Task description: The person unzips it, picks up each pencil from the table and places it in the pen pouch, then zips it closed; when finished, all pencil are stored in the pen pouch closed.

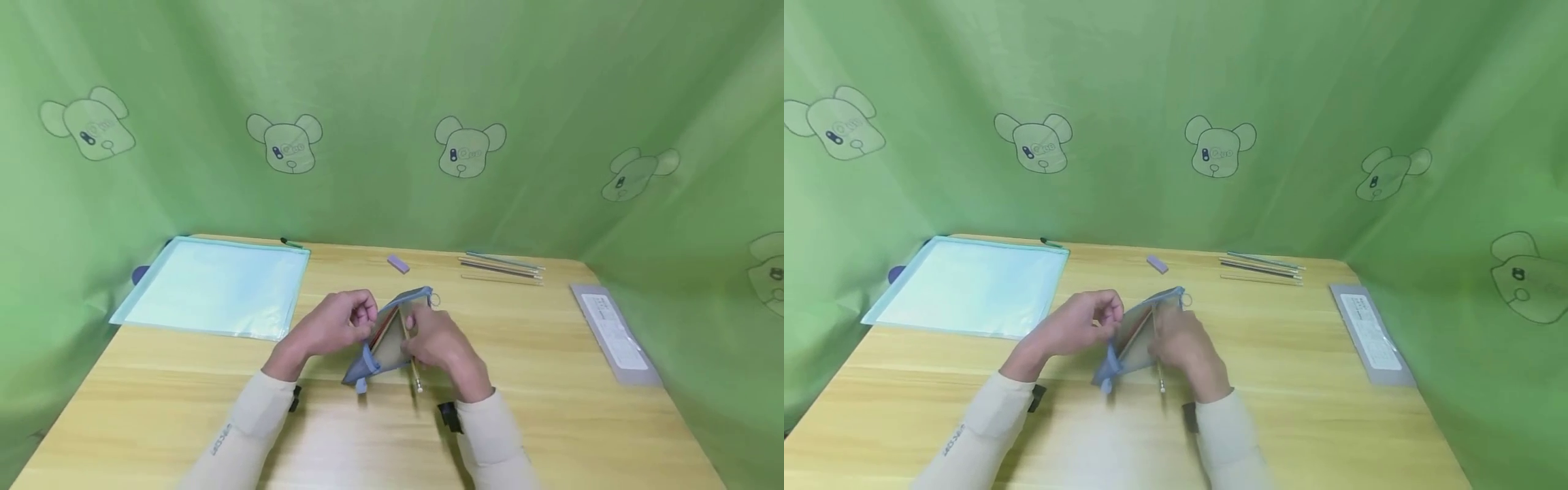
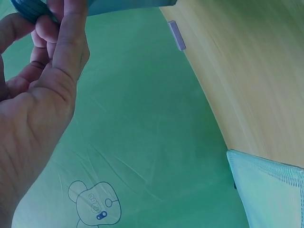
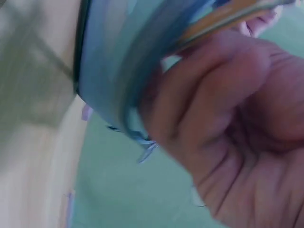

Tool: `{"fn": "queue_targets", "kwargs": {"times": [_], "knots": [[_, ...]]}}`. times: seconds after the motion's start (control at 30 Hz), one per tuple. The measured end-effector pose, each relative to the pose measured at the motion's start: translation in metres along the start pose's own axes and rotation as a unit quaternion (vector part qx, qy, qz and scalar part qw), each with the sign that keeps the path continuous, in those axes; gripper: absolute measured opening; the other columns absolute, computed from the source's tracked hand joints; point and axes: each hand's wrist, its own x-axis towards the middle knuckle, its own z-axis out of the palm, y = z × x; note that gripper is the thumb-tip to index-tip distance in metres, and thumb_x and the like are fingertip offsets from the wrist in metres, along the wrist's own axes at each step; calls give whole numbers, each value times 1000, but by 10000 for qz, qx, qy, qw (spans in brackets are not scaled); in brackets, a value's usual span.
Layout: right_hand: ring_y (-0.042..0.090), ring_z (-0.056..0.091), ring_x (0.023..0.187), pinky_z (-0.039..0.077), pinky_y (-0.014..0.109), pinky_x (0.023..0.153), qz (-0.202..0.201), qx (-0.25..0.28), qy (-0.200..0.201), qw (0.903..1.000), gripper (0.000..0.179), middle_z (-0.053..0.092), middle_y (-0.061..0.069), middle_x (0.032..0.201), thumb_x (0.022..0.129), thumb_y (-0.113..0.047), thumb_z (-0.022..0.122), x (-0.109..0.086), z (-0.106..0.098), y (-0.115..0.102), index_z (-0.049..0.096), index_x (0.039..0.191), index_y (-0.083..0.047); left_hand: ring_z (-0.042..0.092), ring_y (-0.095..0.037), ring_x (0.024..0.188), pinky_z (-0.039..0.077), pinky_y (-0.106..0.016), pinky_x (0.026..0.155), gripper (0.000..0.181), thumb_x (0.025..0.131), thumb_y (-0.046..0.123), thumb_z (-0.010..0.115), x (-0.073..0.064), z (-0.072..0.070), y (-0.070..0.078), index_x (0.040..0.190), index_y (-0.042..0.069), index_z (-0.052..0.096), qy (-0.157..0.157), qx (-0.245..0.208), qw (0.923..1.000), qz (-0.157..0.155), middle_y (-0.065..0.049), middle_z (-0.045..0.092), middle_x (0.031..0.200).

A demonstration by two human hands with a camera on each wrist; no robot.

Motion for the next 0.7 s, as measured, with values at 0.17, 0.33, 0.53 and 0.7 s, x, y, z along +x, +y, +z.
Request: {"fn": "queue_targets", "kwargs": {"times": [0.17, 0.33, 0.53, 0.7], "knots": [[12, 59, 48, 59, 34, 57, -201, 1534, -348, 9873, 27, 64, 5, 64, 100, -4, 69, 15, -3, 16, 56, 123, 1, 57, -11, 78, 51, -22, 69, 11, 94, 0, 69, 3, 5, 0, 97, 10, 65, -198, -193, 9996, -25, 0, 61, 84], [8, 62, 51, 59, 27, 54, -452, 2491, -637, 9653, 22, 68, 7, 69, 103, -6, 68, 31, 7, 25, 56, 119, 4, 59, -11, 76, 55, -22, 67, 11, 96, -2, 69, 5, 11, 2, 99, 7, 64, -346, -493, 9981, -138, -2, 61, 84], [12, 74, 65, 67, 33, 72, -355, 2923, -646, 9535, 21, 78, 26, 101, 103, -2, 66, 33, 13, 22, 62, 122, 7, 62, -13, 77, 63, -34, 72, 12, 95, -5, 67, 3, 13, 0, 102, 5, 64, -318, -681, 9968, -273, -5, 63, 86], [13, 71, 65, 65, 30, 68, -409, 2614, -499, 9631, 21, 76, 27, 102, 103, 0, 65, 25, 0, 22, 64, 123, 7, 63, -14, 76, 64, -34, 71, 12, 96, -4, 69, 5, 11, -3, 100, 7, 64, -140, -593, 9976, -323, -5, 64, 86]]}}
